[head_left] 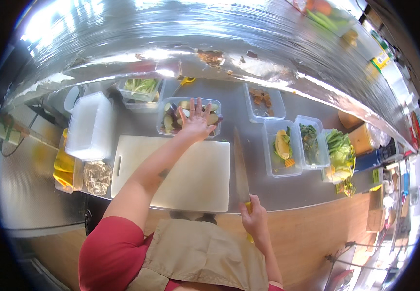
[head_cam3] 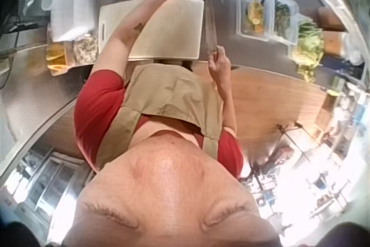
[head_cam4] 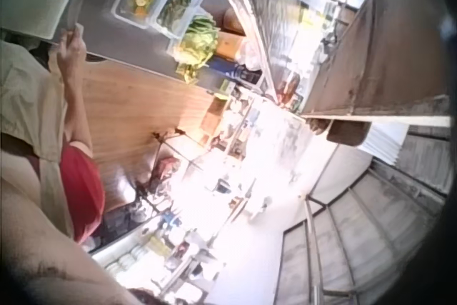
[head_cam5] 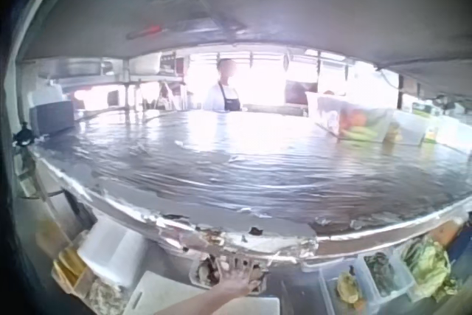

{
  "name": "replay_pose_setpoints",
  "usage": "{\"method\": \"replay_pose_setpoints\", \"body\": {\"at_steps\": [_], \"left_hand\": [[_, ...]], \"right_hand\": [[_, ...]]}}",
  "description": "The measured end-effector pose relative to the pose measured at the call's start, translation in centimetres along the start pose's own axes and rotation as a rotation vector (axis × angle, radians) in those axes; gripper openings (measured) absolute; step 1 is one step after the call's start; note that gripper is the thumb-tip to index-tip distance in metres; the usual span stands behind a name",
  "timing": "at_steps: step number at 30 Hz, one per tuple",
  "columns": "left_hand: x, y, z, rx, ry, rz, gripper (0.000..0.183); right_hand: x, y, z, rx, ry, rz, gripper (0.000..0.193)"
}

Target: The person slices eggplants into round pieces on a cutting board using a knife and places the slices into a plastic container. The person retrieves additional eggplants from a lower shelf and continues slicing them.

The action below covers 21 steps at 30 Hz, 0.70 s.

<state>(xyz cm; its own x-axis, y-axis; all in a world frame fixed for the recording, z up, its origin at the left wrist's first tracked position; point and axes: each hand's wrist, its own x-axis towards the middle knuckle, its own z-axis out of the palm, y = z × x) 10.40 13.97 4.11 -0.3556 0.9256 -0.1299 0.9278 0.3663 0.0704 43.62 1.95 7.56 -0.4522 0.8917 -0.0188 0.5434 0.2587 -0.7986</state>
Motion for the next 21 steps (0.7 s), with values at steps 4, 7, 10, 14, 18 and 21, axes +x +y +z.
{"method": "replay_pose_setpoints", "body": {"at_steps": [4,7,10,14,18,21], "left_hand": [[-0.6,-2.1,-1.0,0.0,-0.066,0.318,0.064],[-0.9,-3.3,-1.1,0.081,-0.062,0.336,0.067],[-0.8,-4.4,-0.4,-0.004,-0.004,0.3,0.063],[0.5,-5.5,0.6,0.027,0.028,0.32,0.067],[-0.3,-5.3,2.1,0.011,0.329,0.336,0.074],[-3.8,-5.3,0.1,-0.246,0.532,0.446,0.075]], "right_hand": [[-2.5,-0.5,0.2,-0.025,0.007,0.113,0.023],[-5.3,-1.5,0.8,-0.042,0.079,0.169,0.023],[-8.6,-2.3,2.3,-0.045,0.196,0.173,0.023],[-13.1,-2.4,4.3,-0.1,0.267,0.306,0.022],[-15.6,-4.3,3.7,-0.062,0.373,0.334,0.021],[-17.2,-3.3,2.4,-0.036,0.488,0.321,0.02]]}}
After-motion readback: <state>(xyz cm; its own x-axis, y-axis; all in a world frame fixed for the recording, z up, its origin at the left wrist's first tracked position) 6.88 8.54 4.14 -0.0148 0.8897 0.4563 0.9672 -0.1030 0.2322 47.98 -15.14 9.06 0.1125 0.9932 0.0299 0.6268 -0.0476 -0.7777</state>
